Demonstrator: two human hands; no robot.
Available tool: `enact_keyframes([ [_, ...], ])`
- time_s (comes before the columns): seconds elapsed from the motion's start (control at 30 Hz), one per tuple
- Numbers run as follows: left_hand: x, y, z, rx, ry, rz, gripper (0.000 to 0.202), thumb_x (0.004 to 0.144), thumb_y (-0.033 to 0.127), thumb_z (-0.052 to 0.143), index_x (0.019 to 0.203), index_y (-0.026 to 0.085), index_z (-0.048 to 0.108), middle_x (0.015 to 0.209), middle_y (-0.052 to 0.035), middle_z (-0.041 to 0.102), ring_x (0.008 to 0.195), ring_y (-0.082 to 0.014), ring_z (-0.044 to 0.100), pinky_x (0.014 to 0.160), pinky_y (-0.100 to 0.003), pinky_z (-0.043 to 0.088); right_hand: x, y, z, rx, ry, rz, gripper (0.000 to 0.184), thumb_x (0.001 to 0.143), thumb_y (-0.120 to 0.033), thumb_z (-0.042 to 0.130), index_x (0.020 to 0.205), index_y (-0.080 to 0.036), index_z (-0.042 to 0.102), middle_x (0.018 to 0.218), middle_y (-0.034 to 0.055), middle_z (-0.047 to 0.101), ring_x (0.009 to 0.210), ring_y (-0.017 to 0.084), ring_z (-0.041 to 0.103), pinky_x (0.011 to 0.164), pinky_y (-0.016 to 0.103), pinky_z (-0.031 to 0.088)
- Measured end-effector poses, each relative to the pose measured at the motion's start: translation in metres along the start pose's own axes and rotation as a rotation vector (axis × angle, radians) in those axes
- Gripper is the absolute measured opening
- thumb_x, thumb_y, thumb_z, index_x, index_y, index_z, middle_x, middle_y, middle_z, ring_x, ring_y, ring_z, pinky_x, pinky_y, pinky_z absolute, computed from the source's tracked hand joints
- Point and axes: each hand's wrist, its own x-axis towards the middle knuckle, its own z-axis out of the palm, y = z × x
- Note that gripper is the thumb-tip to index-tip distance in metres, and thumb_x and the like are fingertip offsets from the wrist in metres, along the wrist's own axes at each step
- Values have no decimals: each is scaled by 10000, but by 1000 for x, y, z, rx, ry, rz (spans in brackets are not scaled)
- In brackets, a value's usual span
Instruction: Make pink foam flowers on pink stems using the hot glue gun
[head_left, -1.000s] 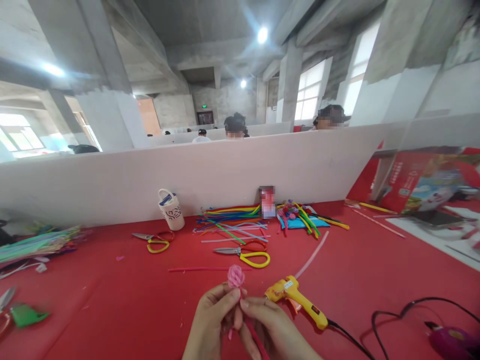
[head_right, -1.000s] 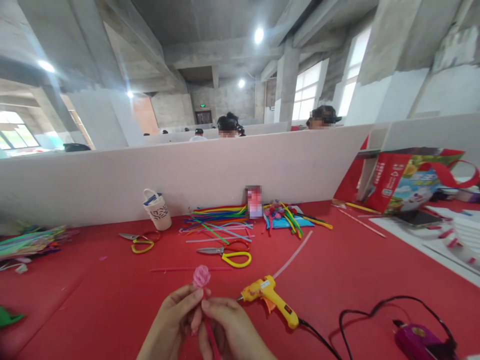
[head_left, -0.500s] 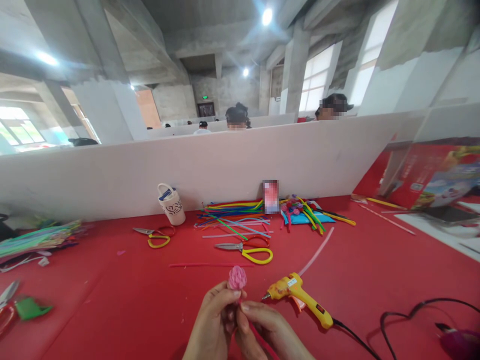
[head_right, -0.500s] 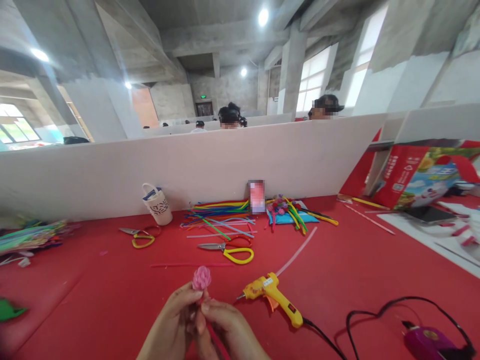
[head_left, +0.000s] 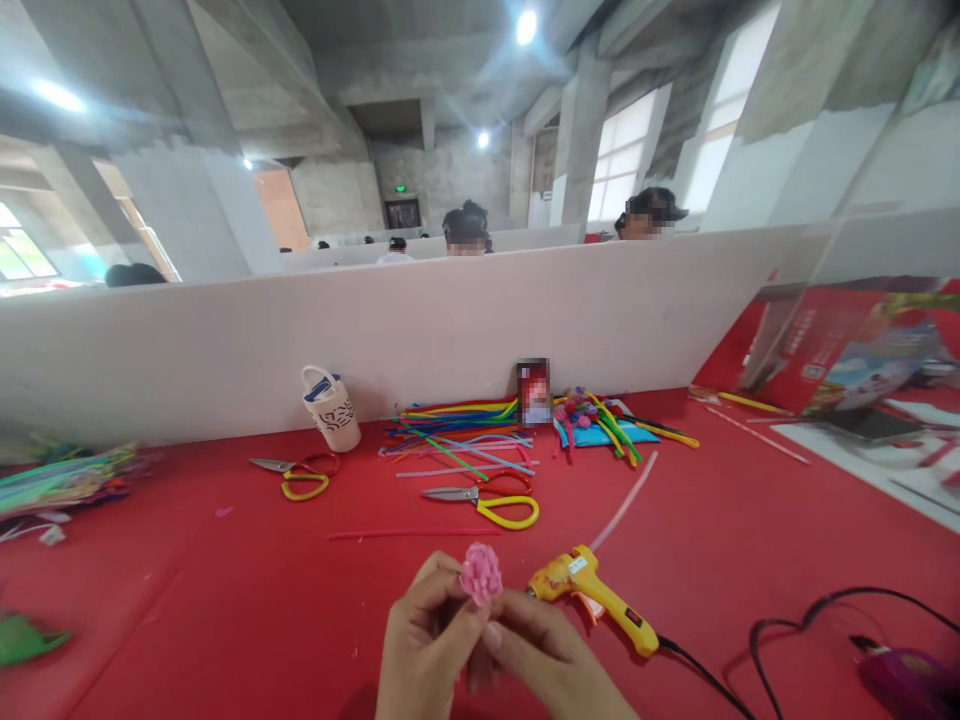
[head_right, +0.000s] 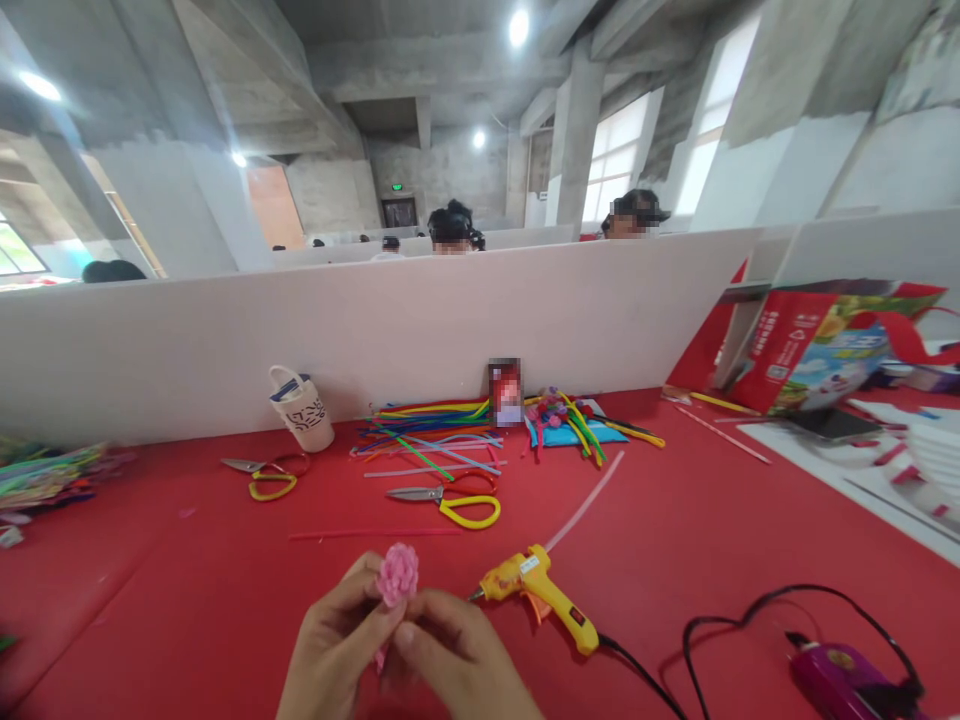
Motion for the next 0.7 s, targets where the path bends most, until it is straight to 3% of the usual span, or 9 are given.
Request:
enact_keyframes([
  [0.1, 0, 3, -1, 17, -35, 8, 165, 659, 250, 708, 560, 144, 630, 642, 29, 455, 459, -63, 439, 408, -185, 370, -3, -11, 1, -234, 55, -109, 260, 800, -391, 591, 682, -163, 628, 676, 3, 598, 693, 138, 547, 686, 232, 409],
  [0.3, -4, 5, 3, -45, -36, -35, 153, 585, 240, 750, 521, 155, 639, 613, 36, 437, 409, -59, 412, 344, -179, 324, -3, -6, 0, -136, -12, -84, 380, 773, -508, 582, 645, -154, 636, 638, 13, 565, 666, 148, 530, 678, 249, 414],
  [0.47, -15, 7, 3, 126, -41, 91, 156, 624, 245, 726, 510, 178, 641, 627, 9, 460, 407, -79, 426, 366, -211, 324, -5, 3, -7, -90, -147, -87, 351, 802, -469, 567, 669, -155, 648, 638, 10, 541, 633, 135, 498, 627, 237, 405],
  [0.6, -21, 7, -2, 331, -65, 239, 168, 659, 222, 705, 493, 211, 681, 584, -16, 469, 497, -132, 456, 459, -241, 348, -7, 3, -12, -177, -171, -165, 388, 783, -512, 573, 627, -160, 615, 624, -9, 485, 612, 125, 445, 605, 227, 377],
  [0.7, -26, 9, -5, 372, -128, 313, 188, 669, 336, 709, 514, 229, 717, 558, -29, 459, 496, -149, 431, 471, -263, 325, -8, 1, -15, -252, -193, -223, 393, 797, -490, 567, 585, -160, 594, 622, -14, 457, 599, 120, 418, 591, 232, 356],
])
